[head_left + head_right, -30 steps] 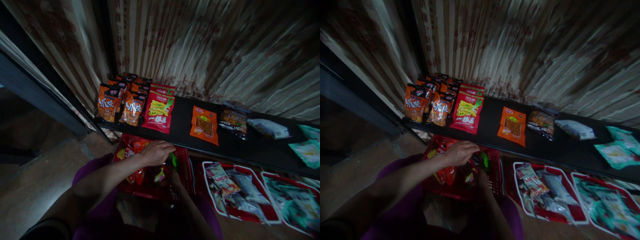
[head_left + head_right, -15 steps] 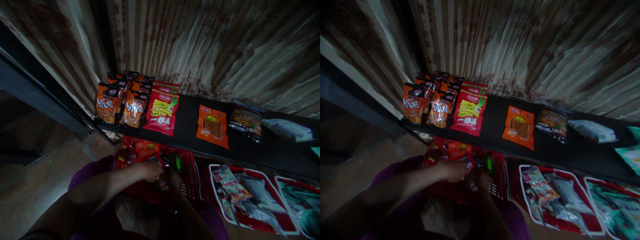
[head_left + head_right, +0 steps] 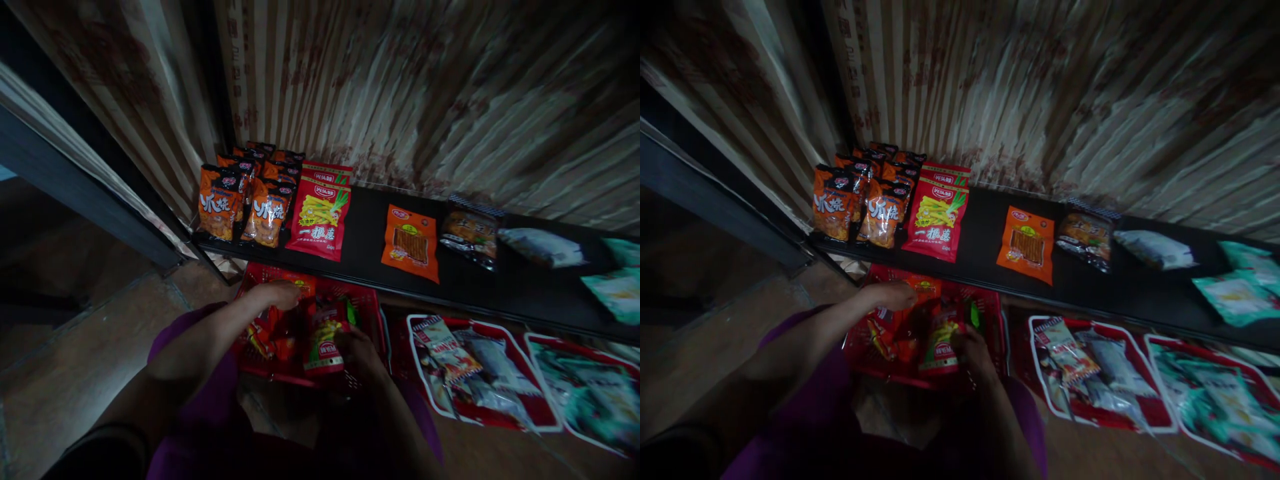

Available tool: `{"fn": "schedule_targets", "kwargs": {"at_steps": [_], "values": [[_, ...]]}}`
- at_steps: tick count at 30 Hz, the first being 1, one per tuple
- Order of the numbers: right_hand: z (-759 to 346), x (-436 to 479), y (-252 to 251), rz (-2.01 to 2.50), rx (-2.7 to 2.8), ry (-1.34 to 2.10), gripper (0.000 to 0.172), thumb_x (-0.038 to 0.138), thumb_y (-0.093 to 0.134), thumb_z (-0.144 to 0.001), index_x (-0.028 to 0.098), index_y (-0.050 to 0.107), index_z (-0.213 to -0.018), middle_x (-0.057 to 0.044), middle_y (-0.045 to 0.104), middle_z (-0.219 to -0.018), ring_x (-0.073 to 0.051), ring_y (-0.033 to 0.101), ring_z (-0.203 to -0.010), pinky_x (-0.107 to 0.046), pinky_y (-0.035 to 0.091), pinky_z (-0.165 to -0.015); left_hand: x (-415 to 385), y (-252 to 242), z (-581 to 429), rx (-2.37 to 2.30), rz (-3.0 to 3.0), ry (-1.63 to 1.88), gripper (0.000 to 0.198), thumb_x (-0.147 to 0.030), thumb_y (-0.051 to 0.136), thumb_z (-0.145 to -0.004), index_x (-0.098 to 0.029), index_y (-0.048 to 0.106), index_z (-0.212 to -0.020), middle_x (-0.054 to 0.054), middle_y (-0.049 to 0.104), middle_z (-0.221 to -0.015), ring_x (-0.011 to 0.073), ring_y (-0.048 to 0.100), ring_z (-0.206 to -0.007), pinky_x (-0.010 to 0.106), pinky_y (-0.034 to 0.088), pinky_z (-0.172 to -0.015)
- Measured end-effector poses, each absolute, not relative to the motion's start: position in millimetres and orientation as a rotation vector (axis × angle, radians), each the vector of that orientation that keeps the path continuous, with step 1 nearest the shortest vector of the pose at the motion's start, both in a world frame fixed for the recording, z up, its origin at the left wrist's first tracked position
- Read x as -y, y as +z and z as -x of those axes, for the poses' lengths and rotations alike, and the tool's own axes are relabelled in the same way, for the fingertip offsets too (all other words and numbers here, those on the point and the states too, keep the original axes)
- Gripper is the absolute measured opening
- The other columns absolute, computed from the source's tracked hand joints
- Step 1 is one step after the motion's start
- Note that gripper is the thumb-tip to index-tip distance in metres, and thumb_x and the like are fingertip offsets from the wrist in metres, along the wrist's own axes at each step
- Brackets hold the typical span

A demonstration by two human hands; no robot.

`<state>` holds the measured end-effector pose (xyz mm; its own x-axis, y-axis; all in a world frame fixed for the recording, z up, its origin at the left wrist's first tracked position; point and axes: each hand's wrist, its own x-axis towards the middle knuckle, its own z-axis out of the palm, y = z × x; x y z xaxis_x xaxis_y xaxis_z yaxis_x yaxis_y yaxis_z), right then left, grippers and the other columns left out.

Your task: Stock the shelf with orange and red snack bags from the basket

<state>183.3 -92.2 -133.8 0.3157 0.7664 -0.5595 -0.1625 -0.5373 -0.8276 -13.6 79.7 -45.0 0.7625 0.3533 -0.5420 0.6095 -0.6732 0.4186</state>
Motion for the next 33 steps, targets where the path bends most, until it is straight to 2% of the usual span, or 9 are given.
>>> {"fn": "schedule_targets", "kwargs": {"at_steps": [4,7,11,13,15,21,28,31,33], "values": [[-181.1,105.9,-87.7,1.616,0.442,1.429,0.036,0.046,0.069,-0.063,0.021,0.063,-0.088,-0.005,0.071,-0.075,-0.024,0.067,-0.066,-0.038,0.053,-0.063,-62.2,-47.4,14.8,-0.777,-2.373,-0.422,0.034,-0.015,0.05,-0.077,-0.015,0.063,-0.108,0.012,0.068,-0.109,0.0212,0.064,-0.096,0.029,0.049,-0.08],[-178.1,114.8,-43.8,1.532,0.31,1.454,0.037,0.04,0.074,-0.059,0.023,0.063,-0.09,-0.004,0.072,-0.077,-0.023,0.068,-0.065,-0.037,0.054,-0.064,-43.4,-48.8,14.5,-0.768,-2.395,-0.26,0.062,-0.012,0.05,-0.075,-0.025,0.042,-0.135,0.009,0.045,-0.142,0.0198,0.046,-0.127,0.033,0.041,-0.098],[-173.7,127.3,12.3,1.388,0.177,1.456,0.036,0.028,0.081,-0.056,0.024,0.062,-0.086,-0.002,0.072,-0.076,-0.021,0.069,-0.066,-0.033,0.056,-0.065,-12.2,-44.0,23.3,-0.62,-2.26,-0.087,0.094,-0.01,0.058,-0.067,-0.029,0.012,-0.147,0.008,0.015,-0.155,0.0263,0.019,-0.141,0.043,0.03,-0.109],[-170.4,133.1,35.2,1.3,0.116,1.489,0.037,0.025,0.082,-0.057,0.024,0.063,-0.088,-0.001,0.073,-0.079,-0.021,0.07,-0.072,-0.032,0.056,-0.067,8.1,-36.2,30.7,-0.595,-2.211,0.056,0.103,-0.017,0.064,-0.067,-0.029,0.001,-0.148,0.009,0.003,-0.157,0.0292,0.012,-0.142,0.045,0.028,-0.11],[-165.0,137.8,54.9,1.228,0.083,1.517,0.036,0.025,0.082,-0.058,0.024,0.064,-0.089,-0.001,0.073,-0.079,-0.023,0.07,-0.077,-0.034,0.057,-0.069,30.5,-25.0,36.7,-0.632,-2.197,0.274,0.097,-0.023,0.064,-0.071,-0.03,0.005,-0.148,0.008,0.001,-0.157,0.0291,0.011,-0.143,0.046,0.025,-0.111],[-147.4,147.5,97.1,1.126,0.205,1.462,0.036,0.021,0.085,-0.052,0.024,0.066,-0.083,0.001,0.073,-0.074,-0.023,0.071,-0.072,-0.035,0.057,-0.071,76.8,10.4,39.0,-0.727,-2.146,0.66,0.087,-0.02,0.061,-0.074,-0.029,0.015,-0.147,0.008,0.022,-0.153,0.0275,0.024,-0.139,0.046,0.03,-0.111],[-168.0,143.6,121.8,1.126,0.605,1.657,0.032,0.024,0.079,-0.062,0.019,0.068,-0.092,-0.005,0.075,-0.084,-0.02,0.071,-0.072,-0.03,0.055,-0.071,82.3,18.9,44.5,-0.597,-2.177,0.784,0.092,-0.011,0.056,-0.069,-0.024,0.011,-0.148,0.01,0.025,-0.152,0.0264,0.024,-0.139,0.047,0.027,-0.112],[-185.6,128.4,134.0,1.184,0.848,1.808,0.031,0.026,0.078,-0.064,0.016,0.069,-0.092,-0.006,0.074,-0.082,-0.02,0.071,-0.071,-0.029,0.055,-0.07,73.4,32.1,54.0,-0.557,-2.083,0.739,0.073,-0.009,0.049,-0.071,-0.026,0.036,-0.141,0.007,0.036,-0.147,0.0238,0.035,-0.134,0.044,0.029,-0.111],[-191.3,115.6,146.7,1.247,1.026,1.911,0.029,0.025,0.076,-0.067,0.014,0.069,-0.093,-0.007,0.074,-0.083,-0.019,0.071,-0.073,-0.028,0.054,-0.071,62.7,49.0,58.5,-0.624,-1.999,0.839,0.052,-0.012,0.045,-0.076,-0.026,0.055,-0.125,0.006,0.043,-0.143,0.0223,0.041,-0.13,0.043,0.032,-0.108]]}}
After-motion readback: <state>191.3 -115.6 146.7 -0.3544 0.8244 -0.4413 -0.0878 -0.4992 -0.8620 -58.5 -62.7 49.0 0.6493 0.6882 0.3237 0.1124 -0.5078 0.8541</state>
